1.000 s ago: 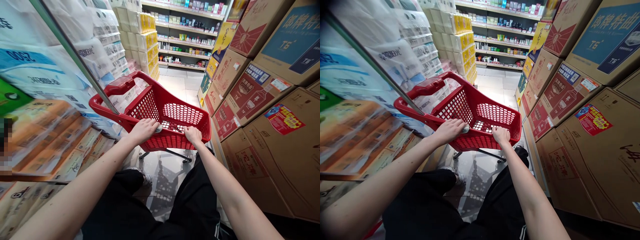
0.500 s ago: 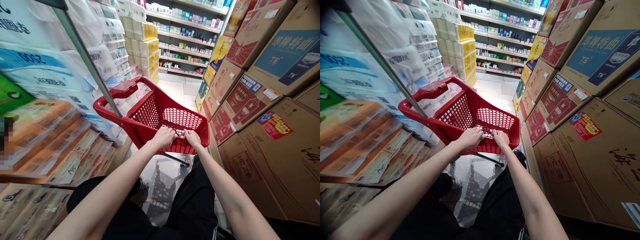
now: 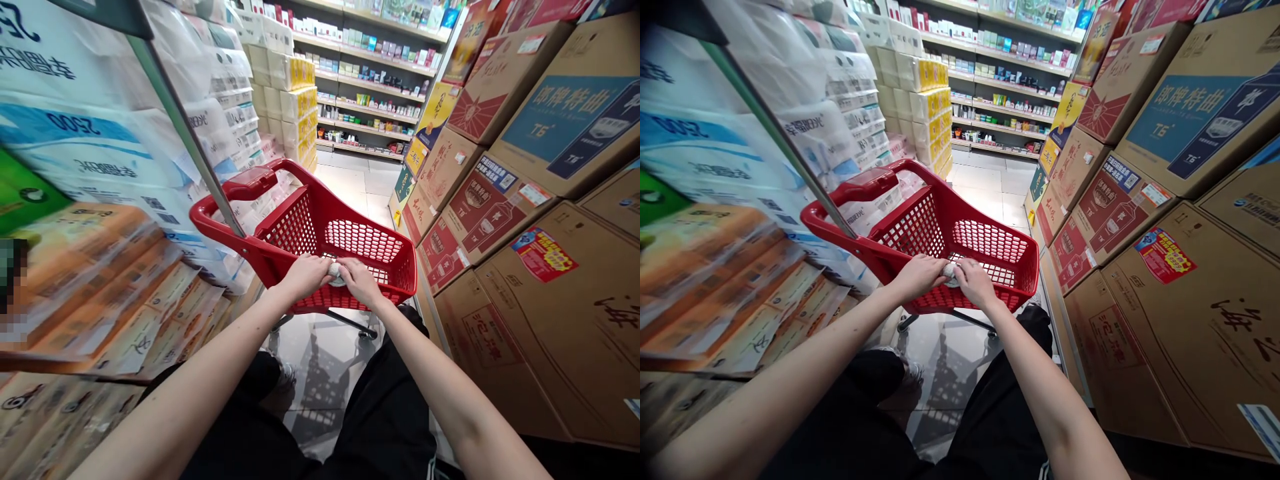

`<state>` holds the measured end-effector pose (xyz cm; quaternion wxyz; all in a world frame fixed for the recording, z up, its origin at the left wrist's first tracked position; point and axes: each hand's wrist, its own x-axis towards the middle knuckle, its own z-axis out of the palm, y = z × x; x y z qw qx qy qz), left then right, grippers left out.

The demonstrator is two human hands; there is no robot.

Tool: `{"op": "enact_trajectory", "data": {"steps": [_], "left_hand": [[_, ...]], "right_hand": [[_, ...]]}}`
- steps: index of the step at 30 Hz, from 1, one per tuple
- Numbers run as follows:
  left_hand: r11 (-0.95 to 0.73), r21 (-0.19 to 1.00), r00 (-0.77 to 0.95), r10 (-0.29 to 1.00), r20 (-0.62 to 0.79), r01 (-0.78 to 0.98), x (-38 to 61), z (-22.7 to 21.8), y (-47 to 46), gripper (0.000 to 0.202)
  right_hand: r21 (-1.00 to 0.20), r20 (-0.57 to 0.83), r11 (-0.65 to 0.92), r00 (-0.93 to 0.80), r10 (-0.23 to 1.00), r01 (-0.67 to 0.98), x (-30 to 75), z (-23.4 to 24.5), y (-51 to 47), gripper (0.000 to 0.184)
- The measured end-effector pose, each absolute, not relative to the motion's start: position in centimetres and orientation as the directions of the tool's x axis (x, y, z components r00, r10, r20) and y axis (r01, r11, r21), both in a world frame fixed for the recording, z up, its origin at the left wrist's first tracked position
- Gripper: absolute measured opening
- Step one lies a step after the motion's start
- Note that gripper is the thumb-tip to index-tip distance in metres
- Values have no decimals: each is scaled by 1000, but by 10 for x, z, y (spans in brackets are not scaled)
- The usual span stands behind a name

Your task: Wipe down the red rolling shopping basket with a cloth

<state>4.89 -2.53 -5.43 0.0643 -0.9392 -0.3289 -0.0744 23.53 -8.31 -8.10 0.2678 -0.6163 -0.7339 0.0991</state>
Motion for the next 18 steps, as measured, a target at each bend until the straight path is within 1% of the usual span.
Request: {"op": "enact_trajectory", "data": {"steps": [1, 3, 6, 8, 10, 13, 16, 18], "left_hand": [[-776, -80, 774, 605, 185, 626, 47, -54, -25, 29], [-786, -94, 786, 589, 185, 611, 39, -51, -23, 34], [-775, -166, 789, 576, 213, 610, 17, -42, -16, 38], [-744, -240, 780, 573, 252, 624, 2, -38, -11, 37], [-709, -300, 770, 572, 282, 638, -7, -37, -9, 34], [-691, -338, 769, 564, 303, 640, -7, -39, -11, 30], [-696, -342, 775, 548, 313, 631, -2, -43, -13, 27], [-696, -335, 771, 549, 322, 635, -1, -44, -13, 27]], "right_hand": [[-454, 228, 235, -143, 963, 860, 229, -80, -83, 42], [-393, 156, 214, -164, 974, 894, 224, -79, -83, 43], [-301, 133, 173, -138, 981, 938, 227, -81, -86, 44], [-280, 125, 162, -131, 983, 946, 231, -82, -87, 43], [-301, 100, 149, -125, 987, 942, 233, -81, -88, 43], [-393, 68, 136, -118, 991, 909, 229, -76, -87, 46], [-464, 125, 202, -162, 979, 863, 217, -70, -83, 52], [-443, 165, 248, -194, 967, 861, 209, -69, -80, 54]]}}
